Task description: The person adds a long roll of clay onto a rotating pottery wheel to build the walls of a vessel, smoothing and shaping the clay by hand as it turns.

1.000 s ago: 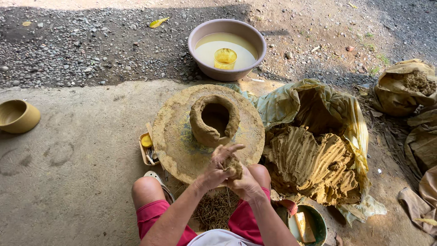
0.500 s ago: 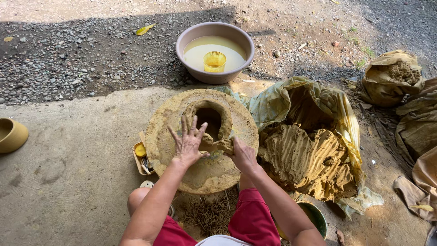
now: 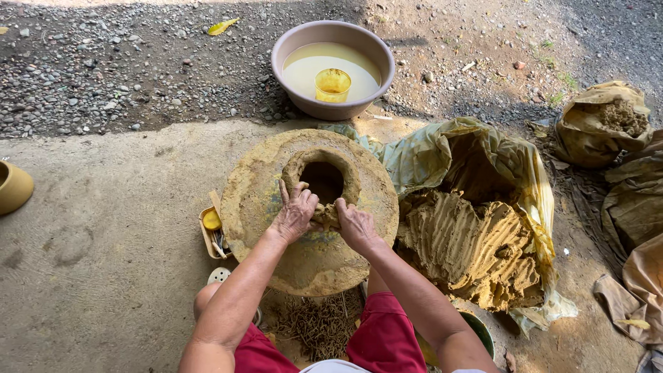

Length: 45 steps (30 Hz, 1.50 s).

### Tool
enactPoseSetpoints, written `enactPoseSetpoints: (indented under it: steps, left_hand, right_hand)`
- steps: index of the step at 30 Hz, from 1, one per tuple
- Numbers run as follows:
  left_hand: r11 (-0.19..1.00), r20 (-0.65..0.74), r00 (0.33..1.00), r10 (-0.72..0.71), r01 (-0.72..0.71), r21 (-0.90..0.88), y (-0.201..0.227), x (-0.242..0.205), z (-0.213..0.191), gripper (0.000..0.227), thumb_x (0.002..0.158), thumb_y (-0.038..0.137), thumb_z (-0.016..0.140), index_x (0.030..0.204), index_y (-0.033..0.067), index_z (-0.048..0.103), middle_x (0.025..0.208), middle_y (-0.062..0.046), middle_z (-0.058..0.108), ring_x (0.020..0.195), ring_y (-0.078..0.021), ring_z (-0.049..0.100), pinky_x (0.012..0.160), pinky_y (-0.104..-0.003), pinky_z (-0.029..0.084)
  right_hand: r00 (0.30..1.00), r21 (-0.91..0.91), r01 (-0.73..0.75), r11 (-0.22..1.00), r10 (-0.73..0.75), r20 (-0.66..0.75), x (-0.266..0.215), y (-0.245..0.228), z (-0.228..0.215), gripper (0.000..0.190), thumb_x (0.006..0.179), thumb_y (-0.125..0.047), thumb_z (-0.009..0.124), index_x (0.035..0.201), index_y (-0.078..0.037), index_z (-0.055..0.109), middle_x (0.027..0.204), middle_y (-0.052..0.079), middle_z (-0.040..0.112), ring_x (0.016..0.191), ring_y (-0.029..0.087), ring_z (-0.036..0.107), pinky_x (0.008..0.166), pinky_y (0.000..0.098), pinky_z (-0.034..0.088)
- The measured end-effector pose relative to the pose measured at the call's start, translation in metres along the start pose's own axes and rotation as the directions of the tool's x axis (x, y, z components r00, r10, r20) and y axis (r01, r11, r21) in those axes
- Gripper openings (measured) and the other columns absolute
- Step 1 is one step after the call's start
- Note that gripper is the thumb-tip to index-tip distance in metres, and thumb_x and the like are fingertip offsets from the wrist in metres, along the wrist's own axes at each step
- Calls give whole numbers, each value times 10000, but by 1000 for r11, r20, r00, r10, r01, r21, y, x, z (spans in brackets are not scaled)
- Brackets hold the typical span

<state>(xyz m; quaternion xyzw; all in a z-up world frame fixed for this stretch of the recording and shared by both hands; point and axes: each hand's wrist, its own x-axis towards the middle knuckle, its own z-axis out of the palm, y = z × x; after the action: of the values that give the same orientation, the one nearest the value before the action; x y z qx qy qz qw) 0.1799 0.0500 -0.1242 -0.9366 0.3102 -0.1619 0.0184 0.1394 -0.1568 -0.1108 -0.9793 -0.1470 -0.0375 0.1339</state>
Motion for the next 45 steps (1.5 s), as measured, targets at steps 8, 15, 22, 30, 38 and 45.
enactPoseSetpoints:
  steps: [8, 15, 22, 30, 38, 45]
  left_hand:
    - [991, 80, 995, -53, 62, -119, 4, -1, -5, 764, 697, 522, 868, 1238, 74, 566, 1282, -108, 545, 1428, -331, 359, 1179, -792, 104]
    - [966, 459, 882, -104, 200, -166, 0, 18, -62, 1401, 559, 855, 756, 1645, 172, 193, 1671, -76, 210, 1532, -330, 85, 1164, -738, -50]
    - [986, 425, 905, 19, 52, -156, 27, 32, -51, 1009, 730, 884, 536, 1413, 141, 503, 1373, -89, 617, 1471, -280, 392, 1213, -774, -10]
    - [908, 199, 974, -111, 181, -378, 27, 37, -24, 967, 876, 856, 443, 1413, 52, 418, 942, -123, 729, 1173, -317, 633, 1226, -642, 83]
    - [873, -91, 898, -430, 388, -295, 61, 29, -26, 722, 992, 565, 458, 1607, 245, 255, 1271, -129, 632, 1507, -367, 377, 1301, -664, 27]
    - [886, -306, 833, -460, 410, -217, 36, 8, -5, 843, 938, 537, 600, 1636, 330, 175, 1721, -103, 126, 1586, -375, 6, 1224, -681, -85]
  right_hand:
    - [983, -93, -78, 993, 92, 160, 14, -32, -24, 420, 936, -100, 717, 1238, -55, 428, 1017, 222, 660, 854, 355, 713, 668, 482, 576]
    - [883, 767, -410, 494, 426, 197, -23, 12, -47, 929, 755, -73, 883, 1510, -142, 345, 1142, 148, 681, 956, 230, 736, 777, 371, 686]
    - [959, 880, -63, 471, 272, -77, -13, 30, 6, 278, 831, -39, 800, 1105, -78, 789, 1151, 73, 714, 906, 147, 716, 771, 277, 674]
    - [948, 834, 131, 536, 179, -264, 9, 45, 16, 321, 790, 40, 826, 1082, -94, 805, 986, -24, 571, 918, 113, 598, 765, 239, 581]
    - [914, 774, 124, 621, 231, -332, 1, 37, 13, 340, 773, -54, 863, 1095, -152, 816, 969, -16, 536, 945, 135, 556, 815, 276, 522]
    - [901, 734, 193, 652, 179, -396, -6, 42, 23, 362, 822, -73, 859, 1172, -141, 798, 983, -9, 532, 978, 159, 526, 833, 308, 498]
